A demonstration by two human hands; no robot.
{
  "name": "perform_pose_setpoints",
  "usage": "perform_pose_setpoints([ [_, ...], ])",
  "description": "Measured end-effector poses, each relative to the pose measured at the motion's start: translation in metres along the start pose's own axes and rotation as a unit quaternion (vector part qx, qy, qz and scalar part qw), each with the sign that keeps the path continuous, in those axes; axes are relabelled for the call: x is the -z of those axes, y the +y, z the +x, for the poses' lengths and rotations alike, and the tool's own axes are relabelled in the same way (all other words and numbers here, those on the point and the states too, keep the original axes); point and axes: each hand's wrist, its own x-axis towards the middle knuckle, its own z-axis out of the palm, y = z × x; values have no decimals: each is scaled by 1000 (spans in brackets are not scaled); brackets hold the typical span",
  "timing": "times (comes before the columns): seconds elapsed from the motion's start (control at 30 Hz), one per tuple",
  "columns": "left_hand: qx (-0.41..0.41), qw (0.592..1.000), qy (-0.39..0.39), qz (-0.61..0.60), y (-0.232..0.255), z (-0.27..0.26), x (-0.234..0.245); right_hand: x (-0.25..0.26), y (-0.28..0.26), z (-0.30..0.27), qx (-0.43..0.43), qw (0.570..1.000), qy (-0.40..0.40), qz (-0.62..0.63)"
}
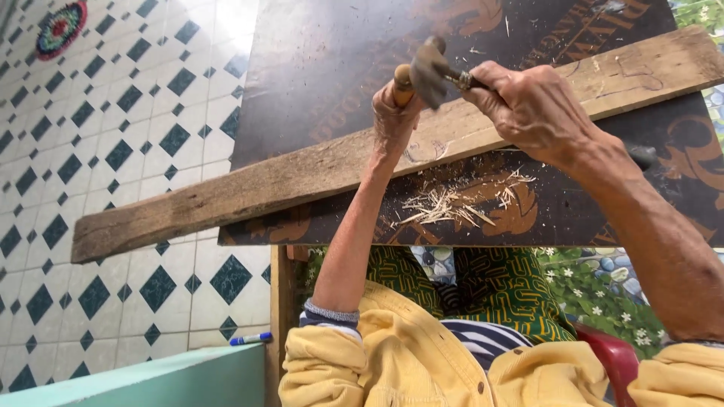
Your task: Carving a design into a wooden plank using a chisel and a hammer.
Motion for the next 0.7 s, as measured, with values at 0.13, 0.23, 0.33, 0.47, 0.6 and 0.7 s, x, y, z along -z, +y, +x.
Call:
perform_pose_setpoints([
  [0.13, 72, 987, -29, -144, 22, -5, 1, -19, 3, -10, -10, 996, 87, -6],
  [0.23, 28, 999, -3, -20, 28, -3, 6, -19, -1, -17, -41, 998, 6, 43],
  [0.33, 52, 998, -30, -29, 53, 5, 8, -35, 22, -46, -7, 998, 56, -2],
  [0.47, 29, 990, -26, -139, 44, 7, 16, -67, 34, -107, -71, 996, -47, -29],
  [0.6, 54, 995, -7, -78, 22, 1, 8, -103, 45, -152, -86, 977, -137, -137],
  [0.7, 49, 997, -27, -54, 20, -7, -6, -112, 51, -154, -76, 991, -42, -103],
])
